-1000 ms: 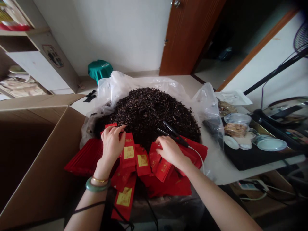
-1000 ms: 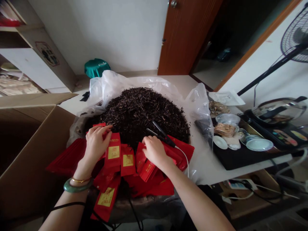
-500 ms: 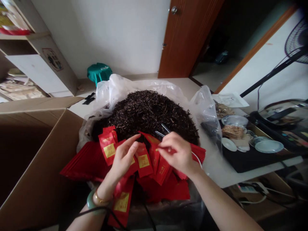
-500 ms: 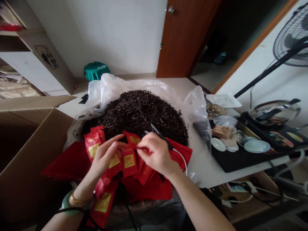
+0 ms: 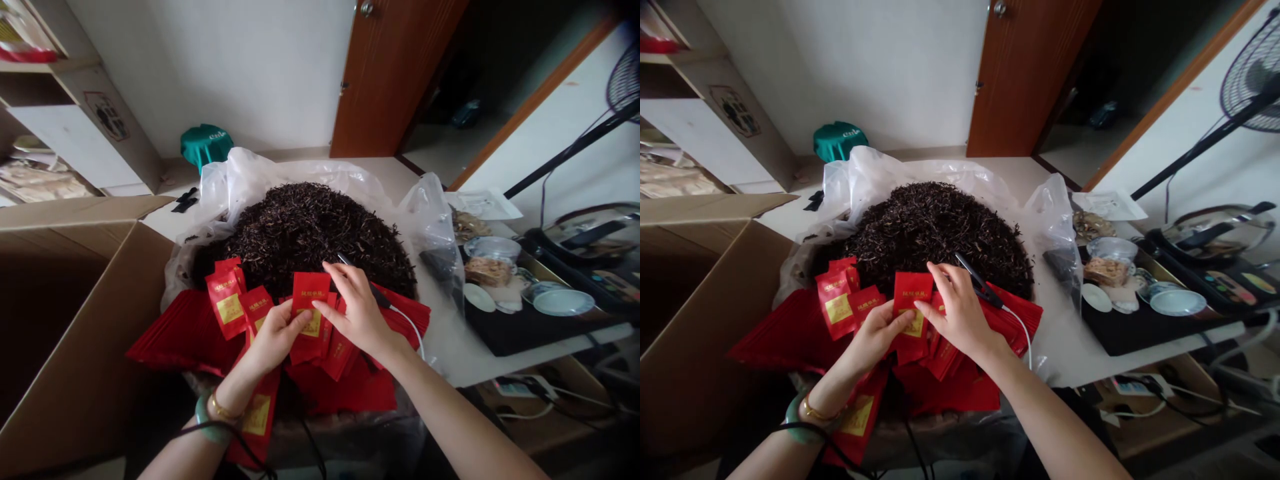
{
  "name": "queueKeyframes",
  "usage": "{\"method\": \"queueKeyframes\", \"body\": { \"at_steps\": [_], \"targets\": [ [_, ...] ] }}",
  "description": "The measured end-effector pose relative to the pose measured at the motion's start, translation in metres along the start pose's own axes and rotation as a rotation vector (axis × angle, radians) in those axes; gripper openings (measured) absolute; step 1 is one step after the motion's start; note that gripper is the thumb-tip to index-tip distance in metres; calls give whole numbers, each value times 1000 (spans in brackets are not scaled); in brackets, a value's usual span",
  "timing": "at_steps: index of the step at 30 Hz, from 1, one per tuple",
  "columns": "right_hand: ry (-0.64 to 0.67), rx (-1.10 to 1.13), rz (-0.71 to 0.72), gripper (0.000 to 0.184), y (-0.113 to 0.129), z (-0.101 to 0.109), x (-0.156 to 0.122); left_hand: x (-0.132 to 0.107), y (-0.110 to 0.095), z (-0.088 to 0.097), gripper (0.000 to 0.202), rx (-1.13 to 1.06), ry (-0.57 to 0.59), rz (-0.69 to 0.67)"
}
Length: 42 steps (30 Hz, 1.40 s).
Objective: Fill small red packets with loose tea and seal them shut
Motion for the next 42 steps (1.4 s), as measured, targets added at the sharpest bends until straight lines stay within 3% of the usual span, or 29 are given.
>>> {"method": "queueKeyframes", "body": {
  "at_steps": [6,11,15,22,27,28,33,35,38,42],
  "targets": [
    [-72,-34,72,50,8,3,-3,2,3,3,39,67,-33,-40],
    [-78,9,60,35,9,8,0,-1,-7,8,26,311,-55,-164],
    [-81,13,47,35,7,5,-2,-3,-11,8,22,502,-84,-228],
    [-72,-71,103,36,13,1,-5,-1,-9,6,21,350,-95,-198],
    [-142,-25,45,9,9,12,-2,-1,-6,6,33,438,-96,-186],
    [-135,-3,26,3,7,12,-1,-2,-5,6,38,492,-97,-187],
    [26,75,8,18,-3,7,5,-4,5,-4,67,684,-9,-163],
    [108,110,16,19,-4,8,8,-5,0,-8,58,717,14,-224],
    [211,166,-2,20,-6,13,11,-8,-20,-8,37,729,-51,-425],
    [230,174,-48,13,-6,13,10,-11,-33,-1,26,718,-135,-563]
  ]
}}
Point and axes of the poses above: each hand's wrist, its own x-axis towards the middle knuckle, its own z-axis out of the back of the hand, y = z × x, the point moved 10 cm from there along x, towards the middle knuckle, and after that the axes turned 6 degrees about -z, right-handed, at the moved point
